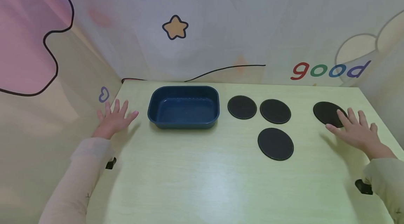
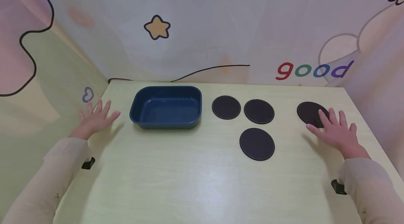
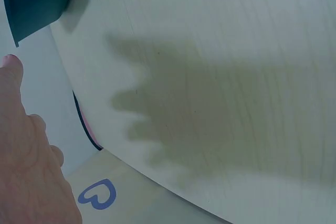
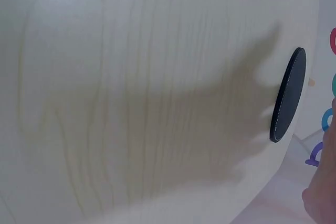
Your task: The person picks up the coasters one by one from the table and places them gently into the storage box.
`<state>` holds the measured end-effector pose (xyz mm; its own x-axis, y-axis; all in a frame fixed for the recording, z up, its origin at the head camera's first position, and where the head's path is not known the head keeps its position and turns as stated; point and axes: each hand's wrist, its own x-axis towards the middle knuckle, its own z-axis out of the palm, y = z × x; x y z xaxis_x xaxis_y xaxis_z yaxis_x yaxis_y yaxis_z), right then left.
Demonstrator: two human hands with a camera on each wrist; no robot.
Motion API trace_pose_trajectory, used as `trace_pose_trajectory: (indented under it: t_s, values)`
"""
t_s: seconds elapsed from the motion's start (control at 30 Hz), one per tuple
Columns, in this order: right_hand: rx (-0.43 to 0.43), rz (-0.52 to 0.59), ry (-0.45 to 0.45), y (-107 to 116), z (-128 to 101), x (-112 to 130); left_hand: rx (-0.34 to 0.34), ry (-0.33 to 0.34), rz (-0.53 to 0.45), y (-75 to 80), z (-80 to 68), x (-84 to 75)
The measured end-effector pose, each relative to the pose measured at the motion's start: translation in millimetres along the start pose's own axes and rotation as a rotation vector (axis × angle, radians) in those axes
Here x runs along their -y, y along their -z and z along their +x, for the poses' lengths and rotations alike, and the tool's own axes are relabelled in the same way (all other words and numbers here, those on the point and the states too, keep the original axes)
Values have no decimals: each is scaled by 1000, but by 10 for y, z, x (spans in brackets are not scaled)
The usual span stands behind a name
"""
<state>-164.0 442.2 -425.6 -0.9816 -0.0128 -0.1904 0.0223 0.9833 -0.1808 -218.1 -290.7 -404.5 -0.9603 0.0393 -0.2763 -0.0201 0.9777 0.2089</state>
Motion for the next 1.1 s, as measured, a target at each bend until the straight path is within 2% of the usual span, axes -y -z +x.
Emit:
trace_pose_trajectory:
  t_s: [0.27, 0.47, 0.7, 0.97, 1.1]
  values:
    - [-10, -9, 15, 51, 2, 64, -15, -2, 10, 14, 33, 15]
    - [-26, -17, 35, 101, 17, 128, -9, -3, 8, 79, 21, -31]
    - [-38, -23, 73, 194, 48, 282, -31, -23, 44, 160, 55, -131]
    - [-29, -55, 120, 194, 92, 504, -7, -62, 71, 127, 77, -293]
    - [-34, -71, 151, 196, 94, 620, -22, -81, 69, 95, 93, -374]
